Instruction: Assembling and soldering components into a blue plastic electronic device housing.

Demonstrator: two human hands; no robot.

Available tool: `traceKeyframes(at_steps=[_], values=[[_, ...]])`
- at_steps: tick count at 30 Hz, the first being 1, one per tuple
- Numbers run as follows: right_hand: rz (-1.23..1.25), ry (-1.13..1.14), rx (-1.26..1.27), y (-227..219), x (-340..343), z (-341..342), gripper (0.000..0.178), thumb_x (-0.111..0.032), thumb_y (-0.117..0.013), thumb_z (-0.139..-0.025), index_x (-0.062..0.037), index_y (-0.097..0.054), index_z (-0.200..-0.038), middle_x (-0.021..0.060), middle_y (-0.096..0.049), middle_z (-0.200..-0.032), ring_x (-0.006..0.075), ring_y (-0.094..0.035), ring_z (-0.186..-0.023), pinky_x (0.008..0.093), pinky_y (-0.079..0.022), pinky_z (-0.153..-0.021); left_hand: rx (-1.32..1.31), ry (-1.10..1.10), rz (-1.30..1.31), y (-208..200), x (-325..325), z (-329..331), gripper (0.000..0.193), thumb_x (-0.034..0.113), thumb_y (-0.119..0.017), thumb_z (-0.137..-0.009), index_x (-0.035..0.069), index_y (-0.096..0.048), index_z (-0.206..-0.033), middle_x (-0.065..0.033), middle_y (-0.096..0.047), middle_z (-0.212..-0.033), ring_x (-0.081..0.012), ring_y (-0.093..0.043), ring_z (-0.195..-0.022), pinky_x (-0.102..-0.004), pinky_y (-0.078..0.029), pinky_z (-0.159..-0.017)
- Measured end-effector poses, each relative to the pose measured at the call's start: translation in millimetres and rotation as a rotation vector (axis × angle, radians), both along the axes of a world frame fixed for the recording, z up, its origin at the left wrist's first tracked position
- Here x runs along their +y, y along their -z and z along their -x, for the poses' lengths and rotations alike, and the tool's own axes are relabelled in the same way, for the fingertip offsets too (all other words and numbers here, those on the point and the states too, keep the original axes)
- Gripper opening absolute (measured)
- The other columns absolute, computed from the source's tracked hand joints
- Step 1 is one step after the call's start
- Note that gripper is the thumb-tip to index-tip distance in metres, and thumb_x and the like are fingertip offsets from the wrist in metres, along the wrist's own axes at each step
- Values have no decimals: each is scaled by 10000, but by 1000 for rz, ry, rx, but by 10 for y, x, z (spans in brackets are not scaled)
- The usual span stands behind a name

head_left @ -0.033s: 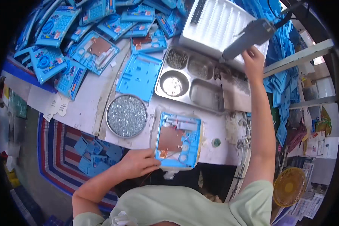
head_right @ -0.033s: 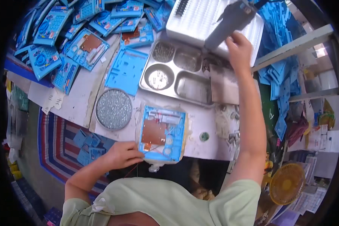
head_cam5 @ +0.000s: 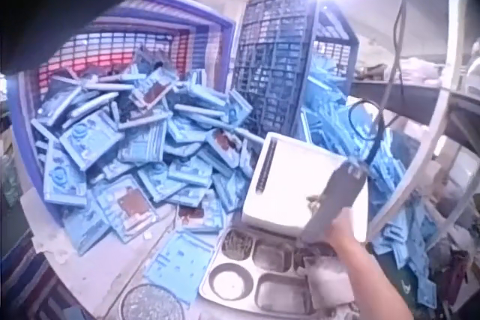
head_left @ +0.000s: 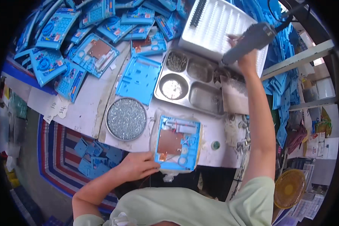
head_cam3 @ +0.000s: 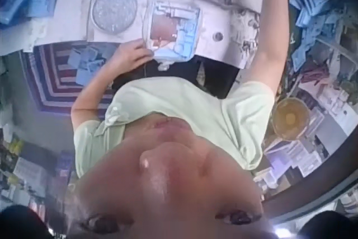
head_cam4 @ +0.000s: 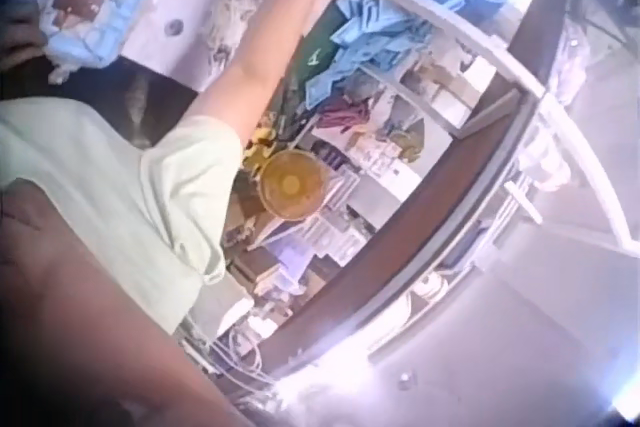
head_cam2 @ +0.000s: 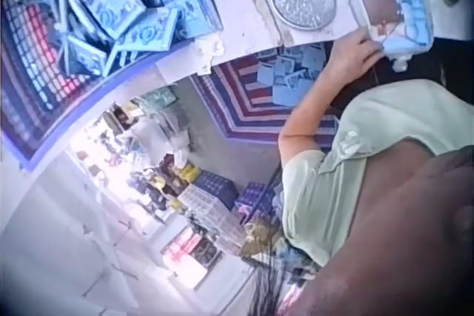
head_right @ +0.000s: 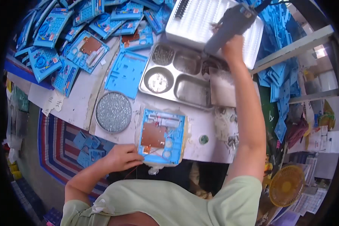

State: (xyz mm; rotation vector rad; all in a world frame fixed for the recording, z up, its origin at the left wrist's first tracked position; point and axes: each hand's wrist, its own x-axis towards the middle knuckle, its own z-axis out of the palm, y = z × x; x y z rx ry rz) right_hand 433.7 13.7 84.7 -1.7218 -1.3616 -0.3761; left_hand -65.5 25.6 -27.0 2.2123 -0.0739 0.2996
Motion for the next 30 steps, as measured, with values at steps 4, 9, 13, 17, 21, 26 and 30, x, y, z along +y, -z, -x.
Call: traceKeyframes(at_steps=[4, 9, 13, 17, 21, 26, 30], values=[[42, -131, -605, -12, 1052, 141, 170, -124, -797, -813, -147, -795, -982, 2, -733, -1059, 283, -607, -1034, 377, -544, -866, 63, -39, 19, -14, -25, 84, 147, 184, -797, -835, 142, -730, -959, -55, -589, -835, -272, -647, -720, -386, -533, -611], [0, -47, -694, 156, 1251, 167, 148, -108, -787, -764, -118, -772, -910, 5, -724, -1033, 290, -611, -1037, 403, -552, -865, 57, -76, 65, -5, -68, 95, 153, 175, -807, -823, 146, -734, -955, -47, -596, -831, -266, -654, -715, -384, -539, -611], [-78, -84, -381, 275, 1270, -183, 112, -86, -739, -852, -95, -752, -963, 37, -725, -1075, 316, -639, -1018, 377, -564, -819, 47, -82, 44, -9, -73, 62, 160, 160, -812, -813, 138, -734, -951, -59, -600, -831, -274, -656, -713, -389, -547, -613], [-386, 142, 624, 145, 456, -173, 441, -418, -750, -916, -89, -692, -1204, 207, -695, -1161, 336, -624, -1068, 489, -425, -1035, 55, -122, 21, 0, -101, 87, 201, 135, -837, -782, 127, -741, -959, -64, -594, -815, -269, -639, -696, -378, -525, -596], [-309, 189, 631, -26, -1223, 695, 307, -116, -648, -993, 87, -634, -1222, 158, -687, -1155, 195, -666, -1044, 329, -551, -917, 60, -134, 61, 0, -117, 65, 229, 89, -833, -769, 117, -734, -973, -64, -577, -822, -264, -626, -691, -375, -514, -598], [524, -411, 271, 496, -1840, 2361, 166, -94, -752, -831, -114, -715, -992, 41, -687, -913, 296, -583, -1014, 406, -480, -885, 89, -129, 66, -11, -124, 60, 251, 70, -841, -758, 113, -735, -981, -66, -577, -824, -258, -621, -694, -368, -508, -600], [570, -534, 61, 748, -1767, 2537, 213, -59, -766, -776, -129, -699, -965, 7, -681, -971, 309, -545, -1041, 426, -452, -929, 60, -127, 61, -3, -123, 69, 302, 56, -871, -730, 93, -748, -1004, -65, -570, -821, -229, -587, -686, -342, -466, -589]])
